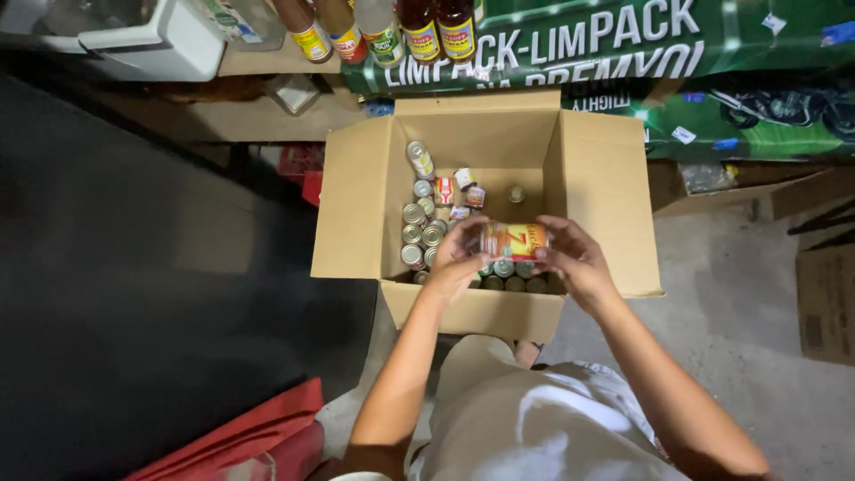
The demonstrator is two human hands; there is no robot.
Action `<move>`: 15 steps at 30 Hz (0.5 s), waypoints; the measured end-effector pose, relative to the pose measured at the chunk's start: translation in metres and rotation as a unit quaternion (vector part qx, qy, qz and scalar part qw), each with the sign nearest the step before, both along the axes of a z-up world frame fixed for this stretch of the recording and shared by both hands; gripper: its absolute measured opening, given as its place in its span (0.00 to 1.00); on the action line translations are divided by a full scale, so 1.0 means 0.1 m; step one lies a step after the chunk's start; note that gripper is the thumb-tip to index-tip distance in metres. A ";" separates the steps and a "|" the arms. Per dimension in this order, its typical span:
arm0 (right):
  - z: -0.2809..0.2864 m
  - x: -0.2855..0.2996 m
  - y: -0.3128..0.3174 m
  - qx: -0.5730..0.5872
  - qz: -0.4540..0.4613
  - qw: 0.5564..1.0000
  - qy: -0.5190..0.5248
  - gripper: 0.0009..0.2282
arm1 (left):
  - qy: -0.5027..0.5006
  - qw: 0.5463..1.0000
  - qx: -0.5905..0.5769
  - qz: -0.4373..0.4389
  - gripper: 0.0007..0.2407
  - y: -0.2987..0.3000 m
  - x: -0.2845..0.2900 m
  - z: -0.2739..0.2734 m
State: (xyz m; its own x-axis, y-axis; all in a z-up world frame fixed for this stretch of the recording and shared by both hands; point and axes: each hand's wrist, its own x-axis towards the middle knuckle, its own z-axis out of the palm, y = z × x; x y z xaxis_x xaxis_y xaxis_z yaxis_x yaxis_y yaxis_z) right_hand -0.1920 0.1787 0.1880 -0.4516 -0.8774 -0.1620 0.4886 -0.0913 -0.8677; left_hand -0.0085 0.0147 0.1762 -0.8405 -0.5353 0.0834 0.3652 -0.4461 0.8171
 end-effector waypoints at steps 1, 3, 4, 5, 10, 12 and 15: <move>0.06 -0.04 0.02 -0.003 0.007 0.999 0.033 0.24 | -0.032 0.999 0.031 -0.007 0.25 0.06 0.01 0.00; 0.17 -0.09 0.05 -0.008 0.015 0.997 0.071 0.25 | -0.059 0.996 0.060 -0.014 0.24 0.17 0.02 -0.05; 0.23 -0.12 0.05 -0.021 0.029 0.996 0.080 0.26 | -0.087 0.993 0.081 -0.019 0.24 0.19 0.02 -0.09; 0.30 -0.15 0.03 -0.035 0.043 0.995 0.088 0.27 | -0.115 0.988 0.102 -0.024 0.23 0.21 0.01 -0.13; 0.31 -0.17 -0.17 -0.038 0.023 0.998 0.041 0.26 | -0.058 0.995 0.074 0.045 0.25 0.35 -0.06 -0.27; 0.29 -0.15 -0.32 -0.009 0.002 0.999 0.041 0.24 | -0.031 0.995 0.056 0.079 0.25 0.37 -0.13 -0.30; 0.15 -0.20 -0.58 0.017 -0.021 0.992 0.125 0.25 | -0.024 0.990 0.032 0.134 0.25 0.30 -0.26 -0.35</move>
State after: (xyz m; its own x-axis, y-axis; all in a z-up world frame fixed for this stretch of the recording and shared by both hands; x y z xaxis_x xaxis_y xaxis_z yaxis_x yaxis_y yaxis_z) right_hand -0.2125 0.1211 0.2031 -0.5181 -0.8525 -0.0692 0.2540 -0.0761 -0.9642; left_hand -0.0342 0.0448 0.1411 -0.6692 -0.7431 0.0050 0.4394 -0.3902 0.8091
